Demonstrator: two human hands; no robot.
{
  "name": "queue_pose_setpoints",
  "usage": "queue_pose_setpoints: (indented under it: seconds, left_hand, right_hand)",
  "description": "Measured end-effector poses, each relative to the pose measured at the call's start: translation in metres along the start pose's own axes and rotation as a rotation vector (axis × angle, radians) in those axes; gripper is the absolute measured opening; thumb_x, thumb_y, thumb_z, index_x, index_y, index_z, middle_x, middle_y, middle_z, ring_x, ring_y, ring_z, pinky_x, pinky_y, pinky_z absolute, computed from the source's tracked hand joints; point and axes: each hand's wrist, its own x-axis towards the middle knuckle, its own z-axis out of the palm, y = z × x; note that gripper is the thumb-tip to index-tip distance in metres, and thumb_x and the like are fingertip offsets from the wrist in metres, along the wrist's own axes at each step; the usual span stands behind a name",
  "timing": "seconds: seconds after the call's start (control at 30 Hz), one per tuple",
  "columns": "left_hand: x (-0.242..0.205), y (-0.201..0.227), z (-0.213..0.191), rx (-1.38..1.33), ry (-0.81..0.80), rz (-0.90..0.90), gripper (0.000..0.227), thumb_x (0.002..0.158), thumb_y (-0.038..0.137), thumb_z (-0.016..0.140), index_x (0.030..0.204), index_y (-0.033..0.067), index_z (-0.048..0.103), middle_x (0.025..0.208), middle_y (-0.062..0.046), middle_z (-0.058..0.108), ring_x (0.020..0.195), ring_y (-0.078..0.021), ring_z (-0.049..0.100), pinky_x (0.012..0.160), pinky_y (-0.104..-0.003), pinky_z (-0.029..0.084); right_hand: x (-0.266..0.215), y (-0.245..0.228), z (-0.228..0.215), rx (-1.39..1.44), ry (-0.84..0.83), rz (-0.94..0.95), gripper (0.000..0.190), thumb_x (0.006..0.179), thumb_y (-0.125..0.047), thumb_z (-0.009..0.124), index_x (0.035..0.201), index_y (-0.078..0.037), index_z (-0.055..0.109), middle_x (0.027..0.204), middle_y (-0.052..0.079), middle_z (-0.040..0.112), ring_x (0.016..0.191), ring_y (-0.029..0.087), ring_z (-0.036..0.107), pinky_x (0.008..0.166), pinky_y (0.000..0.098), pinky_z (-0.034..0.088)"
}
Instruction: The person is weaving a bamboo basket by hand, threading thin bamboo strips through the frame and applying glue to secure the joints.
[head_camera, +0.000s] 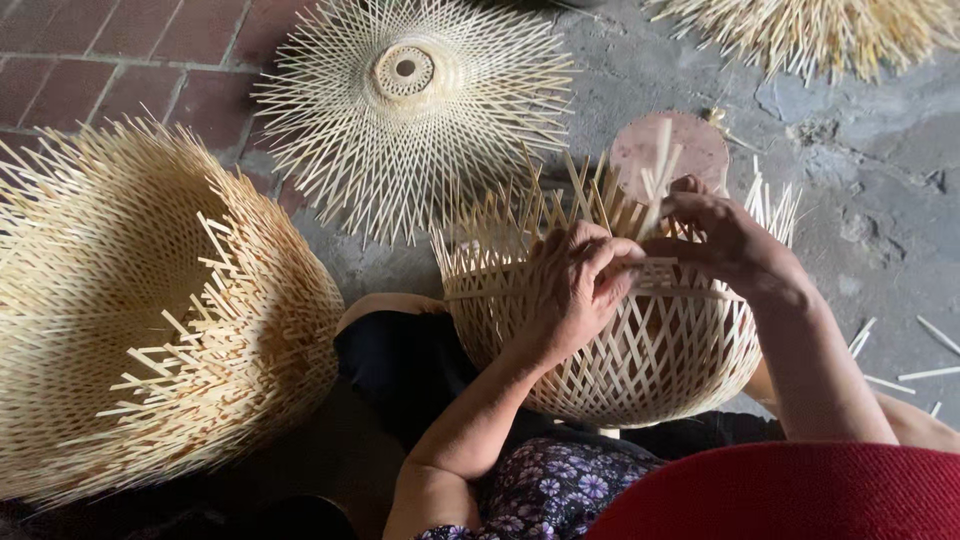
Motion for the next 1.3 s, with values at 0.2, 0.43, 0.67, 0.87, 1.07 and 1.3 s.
queue_pose_setpoints:
  seconds: [0.2, 0.43, 0.67, 0.87, 1.07, 1.3]
  left_hand:
    - [-0.003, -0.006, 0.015, 0.043, 0.056, -0.001, 0.026, 0.088, 0.037, 0.082, 0.101, 0.0205, 0.065, 0.098, 0.002, 0.053, 0.091, -0.0164, 0.053, 0.086, -0.037, 0.039]
    - [-0.01, -0.017, 0.034, 0.097, 0.075, 0.012, 0.03, 0.088, 0.04, 0.081, 0.101, 0.0194, 0.063, 0.094, 0.002, 0.049, 0.084, -0.0149, 0.045, 0.084, -0.036, 0.034]
    - [-0.008, -0.009, 0.021, 0.103, 0.0, -0.029, 0.028, 0.092, 0.034, 0.079, 0.111, 0.0194, 0.064, 0.099, 0.0, 0.052, 0.09, -0.0164, 0.05, 0.085, -0.038, 0.035]
    - [-0.006, -0.004, 0.021, 0.074, -0.004, -0.082, 0.024, 0.095, 0.031, 0.079, 0.111, 0.0208, 0.064, 0.099, -0.001, 0.058, 0.09, -0.0181, 0.052, 0.087, -0.042, 0.036]
    - [-0.01, -0.009, 0.025, 0.078, -0.025, -0.087, 0.014, 0.101, 0.026, 0.075, 0.113, 0.0227, 0.067, 0.105, 0.004, 0.061, 0.091, -0.0141, 0.054, 0.086, -0.033, 0.038]
    - [-0.004, -0.015, 0.022, 0.033, 0.032, -0.056, 0.024, 0.097, 0.029, 0.075, 0.113, 0.0145, 0.066, 0.095, 0.002, 0.061, 0.084, -0.0133, 0.054, 0.083, -0.034, 0.041]
  right_hand:
    - [0.002, 0.008, -0.008, -1.074, -0.105, -1.102, 0.032, 0.08, -0.02, 0.089, 0.105, -0.029, 0.072, 0.121, -0.003, 0.054, 0.117, 0.012, 0.053, 0.102, 0.0344, 0.05]
    - [-0.014, 0.018, -0.019, -0.656, -0.24, -1.058, 0.045, 0.084, -0.018, 0.085, 0.117, -0.044, 0.068, 0.125, -0.012, 0.063, 0.121, 0.008, 0.053, 0.105, 0.0308, 0.049]
    - [-0.024, 0.01, -0.024, -1.194, -0.056, -1.31, 0.016, 0.087, -0.03, 0.081, 0.099, -0.026, 0.072, 0.11, -0.009, 0.07, 0.114, 0.012, 0.057, 0.104, 0.0355, 0.038]
    - [-0.047, 0.017, -0.013, -1.202, 0.039, -1.276, 0.011, 0.092, -0.031, 0.081, 0.099, -0.027, 0.073, 0.104, -0.012, 0.073, 0.109, 0.011, 0.063, 0.096, 0.0344, 0.037]
    - [-0.053, 0.003, 0.013, -1.561, 0.047, -1.367, 0.02, 0.091, -0.027, 0.085, 0.108, -0.021, 0.077, 0.106, -0.005, 0.076, 0.11, 0.014, 0.062, 0.094, 0.0363, 0.042]
    - [-0.057, 0.007, 0.007, -1.458, 0.387, -1.234, 0.017, 0.1, -0.018, 0.089, 0.111, -0.018, 0.075, 0.108, -0.002, 0.072, 0.105, 0.015, 0.063, 0.1, 0.0343, 0.045]
